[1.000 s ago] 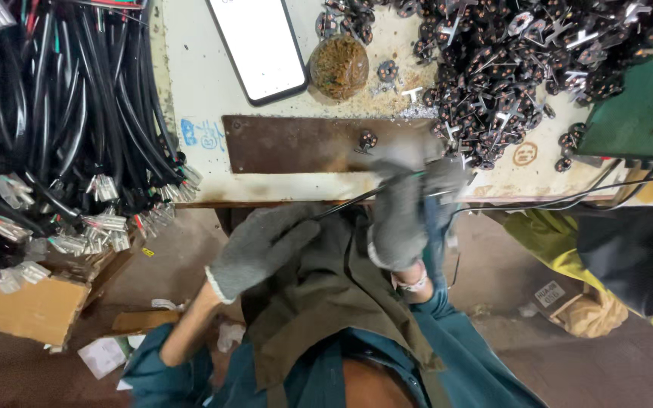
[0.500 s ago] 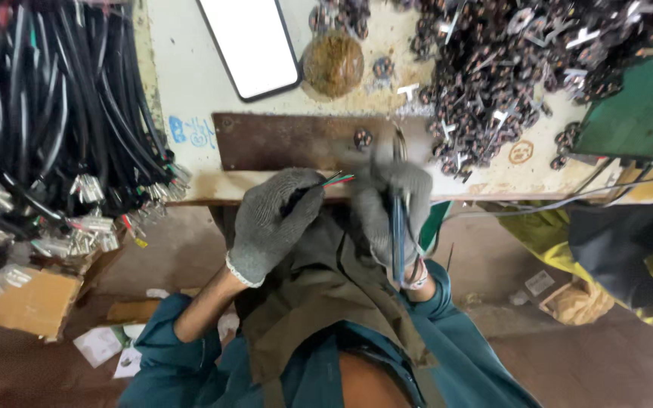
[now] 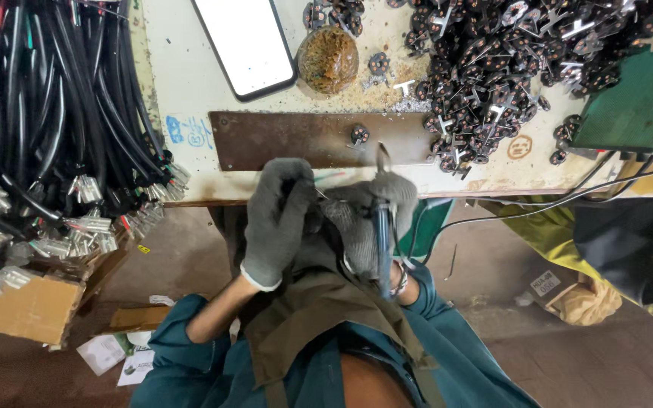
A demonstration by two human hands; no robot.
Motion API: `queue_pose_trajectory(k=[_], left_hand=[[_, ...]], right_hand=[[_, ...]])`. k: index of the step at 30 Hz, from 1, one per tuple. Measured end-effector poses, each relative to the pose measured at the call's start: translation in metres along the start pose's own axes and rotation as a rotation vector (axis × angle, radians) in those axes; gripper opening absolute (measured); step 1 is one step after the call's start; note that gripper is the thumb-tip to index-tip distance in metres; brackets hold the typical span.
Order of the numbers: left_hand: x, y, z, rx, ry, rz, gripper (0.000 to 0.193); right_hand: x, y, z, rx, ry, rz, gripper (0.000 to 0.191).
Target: The person solders wires to electrical connectors at a workbench. Holding a soldering iron in one hand and a wire and connector in the other, they apply solder to join each connector, then set the finished connector aside and pick up the next one, repeating the process across the clip.
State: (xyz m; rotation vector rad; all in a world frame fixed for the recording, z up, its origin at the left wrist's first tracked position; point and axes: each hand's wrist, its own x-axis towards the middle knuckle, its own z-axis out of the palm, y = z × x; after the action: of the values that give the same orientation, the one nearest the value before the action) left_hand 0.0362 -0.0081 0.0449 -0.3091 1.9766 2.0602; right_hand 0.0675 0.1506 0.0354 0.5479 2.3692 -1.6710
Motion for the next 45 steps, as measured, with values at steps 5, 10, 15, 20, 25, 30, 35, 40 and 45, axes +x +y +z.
queue_pose_trajectory(k=[5, 10, 15, 20, 25, 30, 35, 40, 45], left_hand=[[0.006, 0.012, -0.014, 0.44, -0.147, 0.314, 0.025], [0.009, 0.017, -0.022, 0.625, -0.193, 0.274, 0.028], [-0.001, -0.003, -0.013, 0.49, -0.03, 0.127, 0.033], [-0.012, -0.018, -0.011, 0.925, -0.128, 0.617, 0.037], [-0.01, -0.005, -0.011, 0.495, -0.038, 0.358, 0.018], [0.001, 0.014, -0.017, -0.012, -0.139, -0.329, 0.012], [0.008, 0.021, -0.024, 0.378, -0.242, 0.136, 0.014], [0.002, 0.015, -0.011, 0.02, -0.222, -0.199, 0.011], [0.001, 0.003, -0.01, 0.128, -0.202, -0.124, 0.01]], right_hand=[[0.008, -0.017, -0.014, -0.35, 0.061, -0.335, 0.014], [0.032, -0.049, -0.025, -0.403, -0.109, -0.367, 0.018], [0.023, -0.055, -0.012, -0.473, 0.017, -0.335, 0.011], [0.015, -0.035, -0.012, -0.409, -0.041, -0.207, 0.014], [0.017, -0.022, -0.015, -0.207, -0.004, -0.29, 0.024], [0.021, -0.031, -0.016, -0.111, -0.189, -0.264, 0.036], [0.034, -0.044, -0.032, -0.097, -0.218, -0.238, 0.029], [0.036, -0.035, -0.033, -0.268, -0.13, -0.356, 0.024], [0.025, -0.021, -0.031, -0.105, -0.14, -0.154, 0.031]])
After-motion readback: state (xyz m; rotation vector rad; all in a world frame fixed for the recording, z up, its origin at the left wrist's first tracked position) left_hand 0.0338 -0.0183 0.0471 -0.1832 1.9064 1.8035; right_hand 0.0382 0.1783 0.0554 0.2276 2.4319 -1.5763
